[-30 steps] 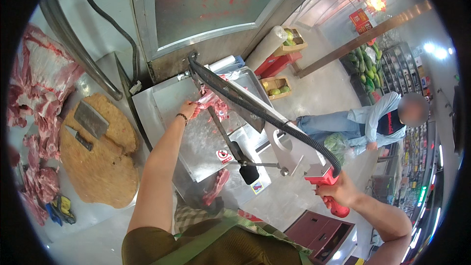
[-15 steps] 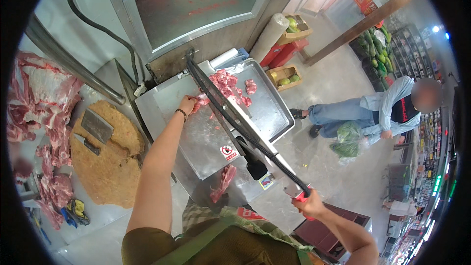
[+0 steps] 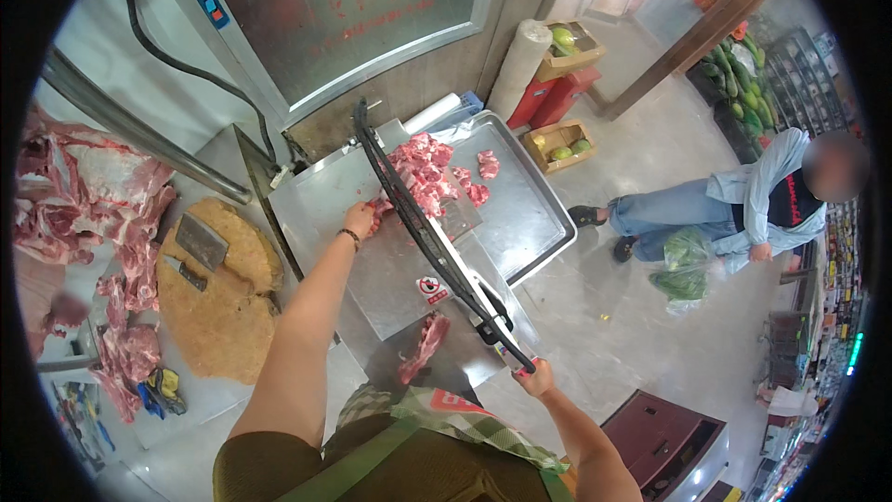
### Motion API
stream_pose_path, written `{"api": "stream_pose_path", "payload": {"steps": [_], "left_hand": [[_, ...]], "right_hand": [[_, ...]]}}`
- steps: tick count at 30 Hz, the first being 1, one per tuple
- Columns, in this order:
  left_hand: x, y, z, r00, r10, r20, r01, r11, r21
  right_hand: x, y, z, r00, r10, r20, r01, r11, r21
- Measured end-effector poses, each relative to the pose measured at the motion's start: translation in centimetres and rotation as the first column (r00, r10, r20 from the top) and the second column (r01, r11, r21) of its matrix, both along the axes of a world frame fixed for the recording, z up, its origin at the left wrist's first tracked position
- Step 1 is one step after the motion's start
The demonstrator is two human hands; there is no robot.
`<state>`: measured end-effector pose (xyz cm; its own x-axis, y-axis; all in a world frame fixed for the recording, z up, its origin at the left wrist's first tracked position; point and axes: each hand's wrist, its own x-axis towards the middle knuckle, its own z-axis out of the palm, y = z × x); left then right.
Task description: The person cuts pieces of raw meat using a manual slicer, puts the pieces into a plastic bag, weighs the bag on a digital scale, and hands it to a customer.
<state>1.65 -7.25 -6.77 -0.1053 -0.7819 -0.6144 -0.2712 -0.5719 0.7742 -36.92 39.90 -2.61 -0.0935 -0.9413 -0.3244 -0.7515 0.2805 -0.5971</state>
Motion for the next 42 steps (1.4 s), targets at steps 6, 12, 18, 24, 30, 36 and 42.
{"api": "stream_pose_path", "payload": {"steps": [6, 12, 18, 24, 30, 36, 42], "left_hand": [[-2.0, 9.2, 1.8, 0.958, 0.264, -0.112, -0.24, 0.953, 0.187], [0.9, 10.4, 2.2, 0.982, 0.166, -0.09, -0.167, 0.986, 0.0], [2.8, 9.5, 2.2, 0.994, 0.045, 0.098, -0.036, 0.994, -0.1], [2.2, 8.9, 3.9, 0.998, -0.055, 0.009, 0.056, 0.978, -0.203], [1.0, 6.3, 2.9, 0.967, -0.105, -0.233, 0.04, 0.962, -0.269], [-2.5, 2.7, 3.3, 0.905, -0.034, -0.425, -0.095, 0.956, -0.279], [-4.2, -2.5, 1.0, 0.933, 0.251, -0.259, -0.316, 0.915, -0.251]], "right_hand": [[0.2, 1.3, -2.2, 0.981, -0.195, -0.021, 0.196, 0.965, 0.173], [0.0, 0.9, -2.5, 0.944, -0.303, 0.131, 0.273, 0.94, 0.205], [0.3, 0.8, 0.4, 0.928, -0.343, 0.145, 0.299, 0.919, 0.259], [1.2, -0.5, 7.9, 0.897, -0.421, 0.138, 0.361, 0.875, 0.321], [4.1, -4.9, 21.2, 0.874, -0.443, 0.202, 0.34, 0.852, 0.397], [5.5, -8.4, 30.7, 0.861, -0.469, 0.195, 0.334, 0.812, 0.479], [8.3, -14.4, 39.8, 0.87, -0.469, 0.151, 0.339, 0.793, 0.506]]}}
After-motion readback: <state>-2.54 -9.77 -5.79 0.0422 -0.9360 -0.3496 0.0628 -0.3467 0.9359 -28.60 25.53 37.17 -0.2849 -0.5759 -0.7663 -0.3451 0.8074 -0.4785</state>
